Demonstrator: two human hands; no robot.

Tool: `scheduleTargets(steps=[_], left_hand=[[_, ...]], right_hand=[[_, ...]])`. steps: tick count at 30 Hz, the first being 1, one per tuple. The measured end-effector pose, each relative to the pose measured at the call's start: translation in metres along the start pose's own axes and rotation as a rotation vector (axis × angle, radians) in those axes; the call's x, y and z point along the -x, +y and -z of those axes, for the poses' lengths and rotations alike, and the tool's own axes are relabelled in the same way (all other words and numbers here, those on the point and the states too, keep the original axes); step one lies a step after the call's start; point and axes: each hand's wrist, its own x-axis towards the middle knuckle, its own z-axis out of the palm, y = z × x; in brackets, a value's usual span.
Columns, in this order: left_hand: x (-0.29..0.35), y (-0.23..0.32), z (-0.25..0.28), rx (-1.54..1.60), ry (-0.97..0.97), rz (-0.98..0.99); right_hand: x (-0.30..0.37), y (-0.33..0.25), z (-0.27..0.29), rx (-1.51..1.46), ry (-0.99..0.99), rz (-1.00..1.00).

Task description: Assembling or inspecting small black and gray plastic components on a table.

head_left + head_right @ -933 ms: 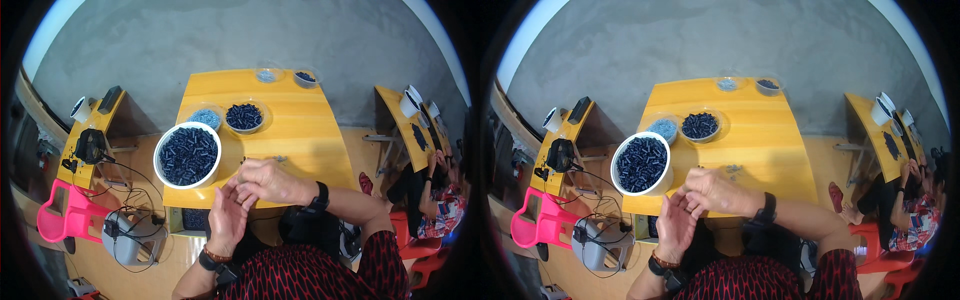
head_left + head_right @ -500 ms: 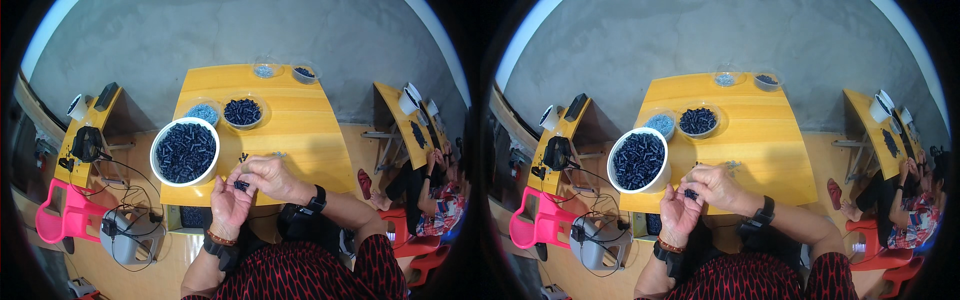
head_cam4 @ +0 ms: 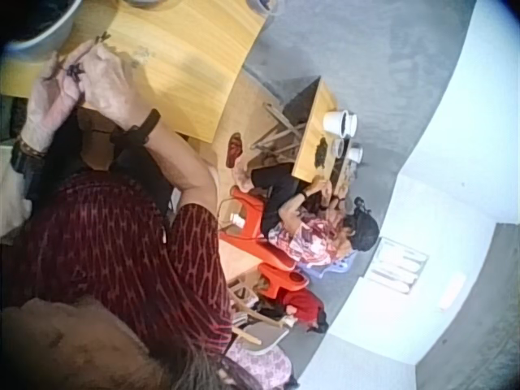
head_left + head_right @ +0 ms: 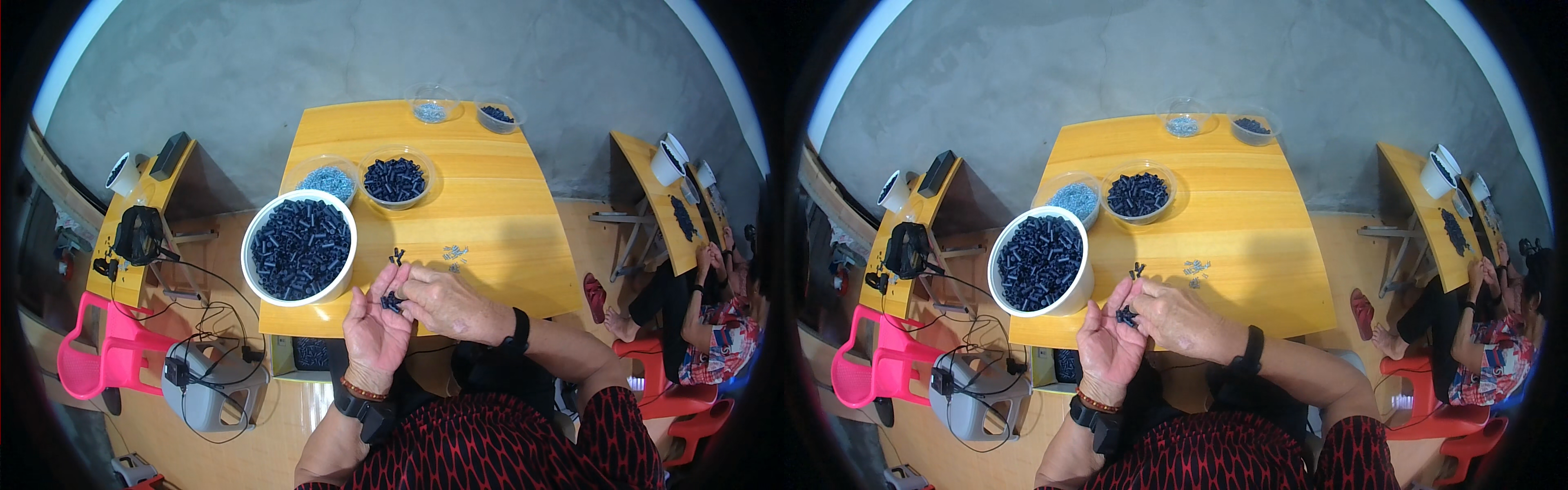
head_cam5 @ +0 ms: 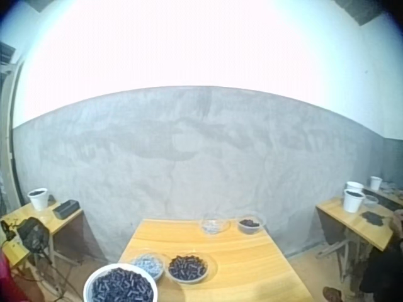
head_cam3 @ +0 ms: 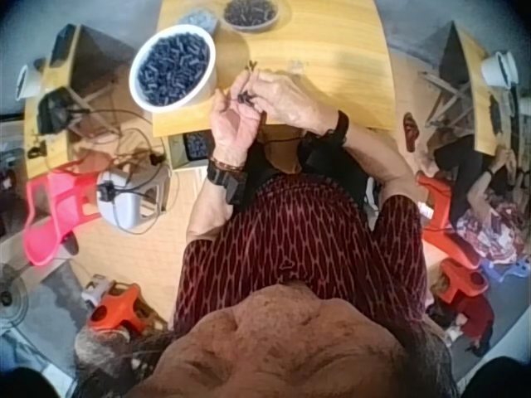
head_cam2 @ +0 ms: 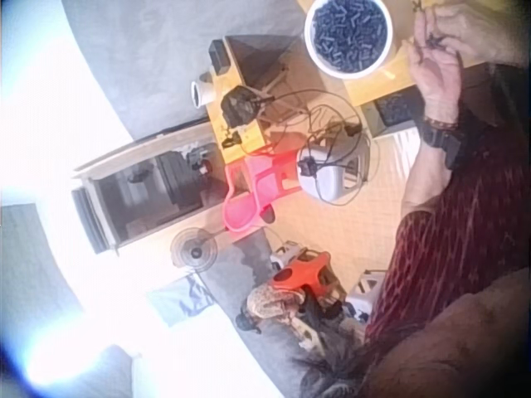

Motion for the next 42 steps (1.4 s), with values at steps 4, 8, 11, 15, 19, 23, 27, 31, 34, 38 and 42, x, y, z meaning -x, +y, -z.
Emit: scheduleTargets(steps=[4, 8, 11, 15, 19, 23, 27, 31, 34, 38, 42], left_hand=[[-0.001, 0.001, 0.004, 0.021, -0.010, 0.014], [0.003, -0.001, -0.005, -0.264, 0.195, -0.139], [0.008, 0.000, -0.009, -0.446, 0.248, -0.218], [0.009, -0.006, -0.017, -0.775, 0.325, -0.268], [0.010, -0.011, -0.018, -0.942, 0.262, -0.157], [0.014, -0.010, -0.017, -1.002, 0.252, -0.117], [0.014, -0.011, -0.023, -0.983, 0.182, -0.016], [0.014, -0.014, -0.016, -1.027, 0.097, 0.029], [0.015, -0.016, -0.015, -0.997, 0.087, -0.024], [0.012, -0.012, -0.016, -0.931, 0.169, -0.138], [0.011, -0.009, -0.013, -0.924, 0.253, -0.296]], right_hand=[[-0.001, 0.000, -0.001, -0.106, 0.097, 0.023], [0.003, 0.005, 0.000, -0.175, 0.105, -0.137], [0.006, 0.009, 0.001, -0.211, 0.124, -0.168], [0.007, 0.011, 0.008, -0.105, 0.133, -0.065], [0.015, -0.001, 0.017, 0.066, 0.026, -0.012], [0.024, -0.008, 0.017, 0.056, -0.011, 0.002], [0.034, -0.002, 0.014, -0.146, 0.114, -0.033], [0.045, 0.000, 0.015, -0.238, 0.124, -0.095], [0.049, -0.002, 0.013, -0.336, 0.171, -0.088], [0.035, 0.020, 0.022, -0.198, 0.218, -0.219], [-0.002, 0.040, 0.032, 0.080, 0.178, -0.078]])
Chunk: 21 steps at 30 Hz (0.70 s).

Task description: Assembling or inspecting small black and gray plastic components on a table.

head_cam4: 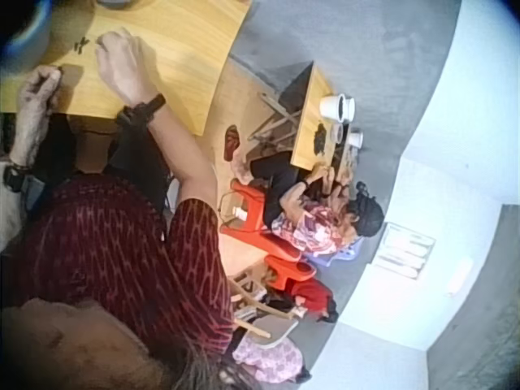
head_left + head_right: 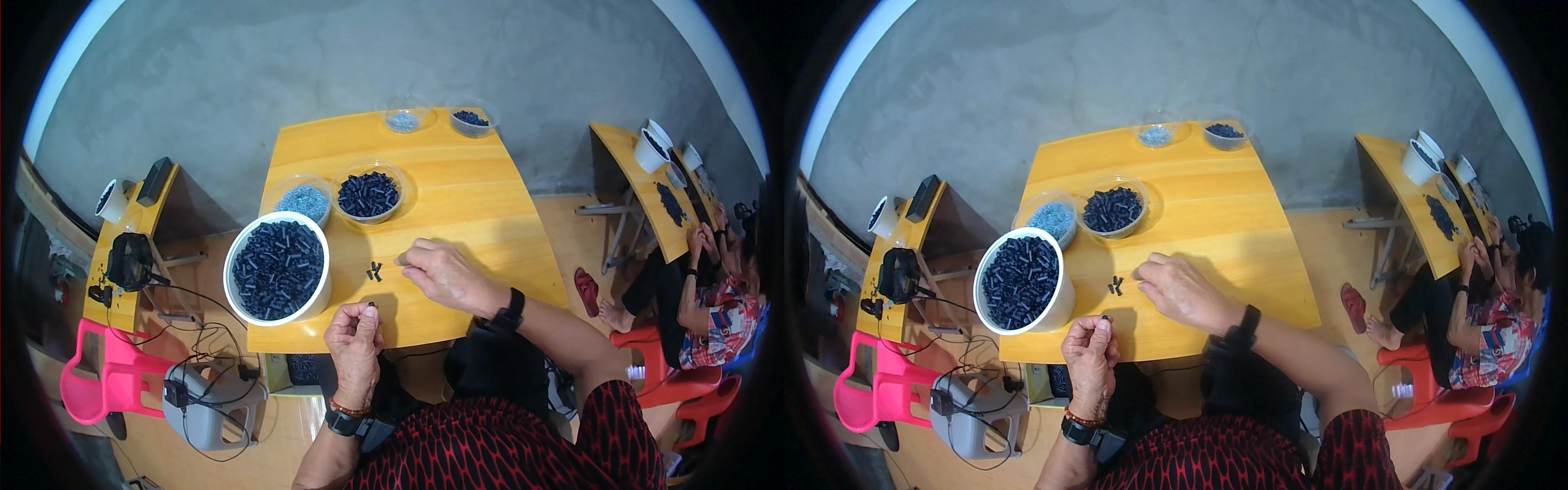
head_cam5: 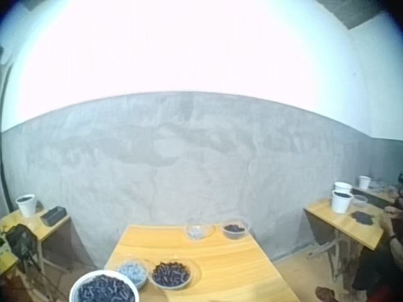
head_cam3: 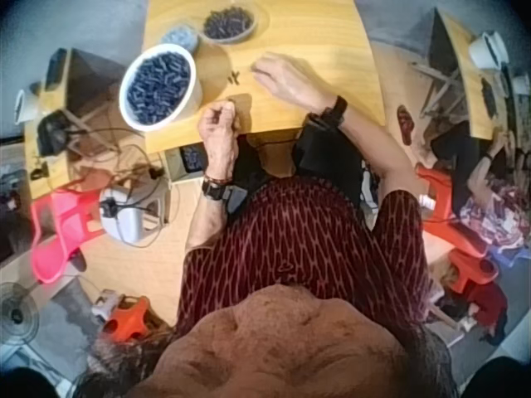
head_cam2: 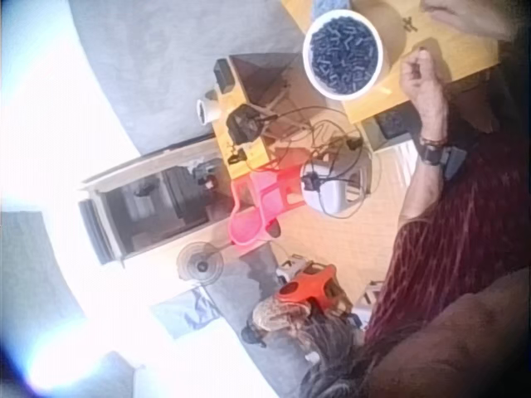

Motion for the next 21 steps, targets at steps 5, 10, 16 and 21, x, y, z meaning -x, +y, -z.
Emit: scheduleTargets(steps=[5, 10, 16, 21], left_hand=[[-0.003, -0.002, 0.002, 0.016, 0.048, -0.025], [-0.005, -0.004, 0.001, 0.046, 0.051, -0.040], [0.004, -0.002, -0.010, 0.071, -0.086, 0.086], [0.014, -0.010, -0.017, -0.016, -0.163, 0.104]], right_hand=[[-0.019, -0.003, 0.008, 0.071, 0.019, 0.000], [0.004, 0.007, 0.030, -0.159, 0.117, -0.268], [0.044, 0.028, 0.030, -0.058, 0.053, -0.273], [0.042, 0.026, 0.023, 0.034, 0.059, -0.223]])
